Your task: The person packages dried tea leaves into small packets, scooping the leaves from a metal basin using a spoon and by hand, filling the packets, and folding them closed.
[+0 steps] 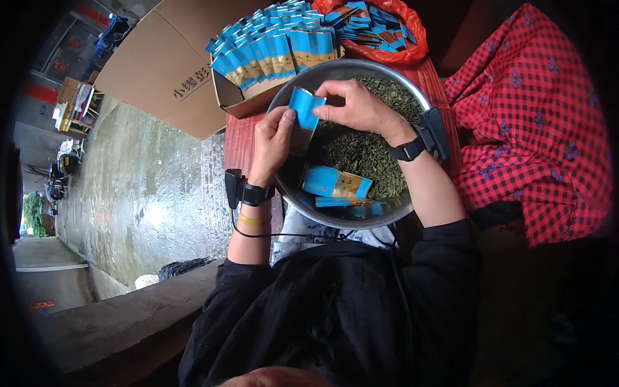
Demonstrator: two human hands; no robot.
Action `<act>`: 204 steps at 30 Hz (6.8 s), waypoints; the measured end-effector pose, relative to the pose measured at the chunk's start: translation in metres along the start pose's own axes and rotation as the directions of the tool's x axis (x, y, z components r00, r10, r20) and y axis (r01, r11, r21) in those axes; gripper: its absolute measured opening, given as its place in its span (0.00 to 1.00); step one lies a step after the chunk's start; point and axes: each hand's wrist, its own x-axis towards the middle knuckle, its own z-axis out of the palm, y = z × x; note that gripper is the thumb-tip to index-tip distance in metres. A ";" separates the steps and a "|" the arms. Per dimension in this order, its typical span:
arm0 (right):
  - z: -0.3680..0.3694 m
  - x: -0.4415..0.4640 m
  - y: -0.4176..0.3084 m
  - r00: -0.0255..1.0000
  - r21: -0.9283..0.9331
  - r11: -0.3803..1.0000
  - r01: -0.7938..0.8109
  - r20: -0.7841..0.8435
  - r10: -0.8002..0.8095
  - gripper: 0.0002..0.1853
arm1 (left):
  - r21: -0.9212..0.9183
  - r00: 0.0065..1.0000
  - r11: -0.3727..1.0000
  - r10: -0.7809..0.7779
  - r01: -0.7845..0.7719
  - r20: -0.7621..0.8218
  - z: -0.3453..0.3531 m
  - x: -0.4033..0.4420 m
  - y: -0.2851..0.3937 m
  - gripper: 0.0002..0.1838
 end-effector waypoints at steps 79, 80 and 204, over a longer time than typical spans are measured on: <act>0.019 0.009 0.020 0.992 0.129 0.991 0.026 -0.126 -0.010 0.15 | -0.162 0.999 0.987 -0.017 0.012 -0.030 -0.004 0.003 -0.008 0.12; 0.019 0.009 0.020 0.993 0.126 0.992 0.018 -0.115 -0.003 0.14 | -0.131 0.999 0.991 0.009 -0.014 -0.038 -0.003 0.003 -0.010 0.11; 0.009 0.002 0.016 0.989 0.156 0.984 -0.088 0.129 0.068 0.17 | 0.282 0.941 0.908 0.249 -0.309 0.231 0.016 -0.013 0.019 0.33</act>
